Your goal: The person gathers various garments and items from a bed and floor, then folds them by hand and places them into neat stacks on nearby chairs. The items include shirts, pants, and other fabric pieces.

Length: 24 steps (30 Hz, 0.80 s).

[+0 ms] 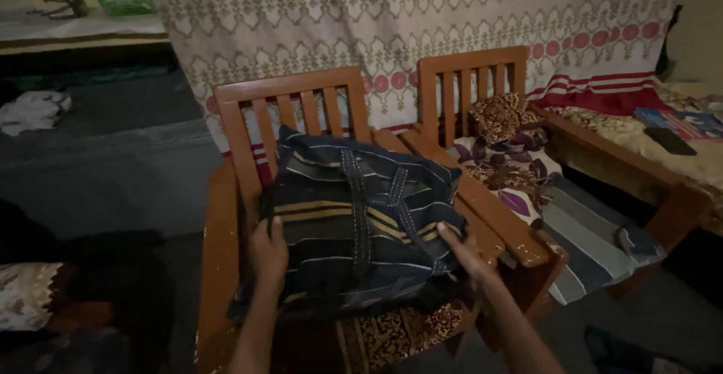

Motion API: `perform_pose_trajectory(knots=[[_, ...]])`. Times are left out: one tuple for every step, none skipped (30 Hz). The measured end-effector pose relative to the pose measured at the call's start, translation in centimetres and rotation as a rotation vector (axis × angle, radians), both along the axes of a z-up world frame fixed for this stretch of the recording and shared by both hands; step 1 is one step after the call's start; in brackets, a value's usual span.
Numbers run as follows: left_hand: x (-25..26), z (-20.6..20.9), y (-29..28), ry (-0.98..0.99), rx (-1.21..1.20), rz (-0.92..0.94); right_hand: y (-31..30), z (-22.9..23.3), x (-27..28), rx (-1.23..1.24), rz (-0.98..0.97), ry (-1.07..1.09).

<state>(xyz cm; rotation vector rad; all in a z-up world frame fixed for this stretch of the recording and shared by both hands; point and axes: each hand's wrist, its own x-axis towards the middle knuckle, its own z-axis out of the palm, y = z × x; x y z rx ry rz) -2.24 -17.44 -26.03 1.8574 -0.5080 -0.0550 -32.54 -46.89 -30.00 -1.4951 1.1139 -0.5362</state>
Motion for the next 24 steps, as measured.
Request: perform_pose_trajectory(knots=[[0.1, 0.2, -0.1, 0.003, -0.101, -0.034, -0.2, -0.9, 0.2, -0.003, -0.022, 0.018], [-0.8, 1.2, 0.1, 0.005, -0.095, -0.040, 0.0, -0.5, -0.2, 0.003, -0.028, 0.019], [-1.6, 2.3, 0.3, -0.008, -0.181, -0.069, 0.1, -0.1, -0.5, -0.038, -0.010, 0.042], [-2.3, 3.4, 0.2, -0.020, -0.271, -0.100, 0.1, 0.5, -0.9, -0.083, 0.007, 0.064], [-2.4, 4.2, -0.3, -0.018, -0.269, -0.107, 0.3, 1.1, -1.2, -0.081, -0.001, 0.065], [-2.5, 4.9, -0.8, -0.042, -0.324, -0.108, 0.5, 1.8, -1.5, -0.125, 0.023, 0.056], [-2.6, 5.7, -1.4, -0.066, -0.378, -0.109, 0.7, 2.5, -1.8, -0.170, 0.046, 0.048], [-3.5, 7.5, -1.6, -0.063, -0.379, -0.117, 0.9, 3.4, -2.2, -0.170, 0.038, 0.050], [-4.3, 9.3, -1.9, -0.087, -0.433, -0.155, 1.1, 4.2, -2.5, -0.122, 0.003, -0.080], [-5.2, 11.1, -2.1, -0.110, -0.488, -0.191, 1.2, 5.1, -3.0, -0.074, -0.031, -0.209], [-6.6, 13.1, -2.1, -0.105, -0.489, -0.197, 1.9, 6.4, -3.6, -0.076, -0.038, -0.205], [-7.8, 15.3, -2.2, -0.150, -0.560, -0.248, 2.4, 7.9, -4.1, -0.059, -0.078, -0.384], [-9.1, 17.5, -2.3, -0.195, -0.631, -0.298, 3.0, 9.4, -4.7, -0.044, -0.118, -0.562], [-10.2, 19.0, -2.5, -0.192, -0.635, -0.312, 2.5, 10.2, -5.8, -0.050, -0.131, -0.563], [-11.3, 20.4, -2.8, -0.219, -0.705, -0.358, 2.1, 11.0, -6.9, -0.109, -0.142, -0.647], [-12.4, 21.8, -3.0, -0.245, -0.773, -0.407, 1.8, 11.7, -8.1, -0.168, -0.154, -0.731], [-12.9, 22.3, -3.8, -0.241, -0.776, -0.422, 1.9, 13.3, -9.4, -0.175, -0.169, -0.732], [-13.5, 22.8, -4.6, -0.232, -0.806, -0.482, 2.1, 14.7, -10.9, -0.223, -0.268, -0.707], [-14.2, 23.2, -5.4, -0.222, -0.835, -0.542, 2.4, 16.1, -12.3, -0.269, -0.368, -0.680], [-15.3, 23.6, -6.5, -0.214, -0.835, -0.561, -0.3, 14.9, -14.9, -0.273, -0.387, -0.679], [-16.4, 24.1, -7.5, -0.176, -0.894, -0.661, -3.0, 13.5, -17.6, -0.544, -0.493, -0.580], [-17.5, 24.5, -8.4, -0.137, -0.953, -0.762, -5.6, 12.3, -20.4, -0.813, -0.591, -0.468], [-19.3, 24.8, -9.4, -0.130, -0.953, -0.780, -5.0, 13.2, -22.5, -0.816, -0.610, -0.462], [-21.1, 25.0, -10.5, -0.089, -1.004, -0.874, -4.4, 14.0, -24.7, -0.852, -0.648, -0.583]])
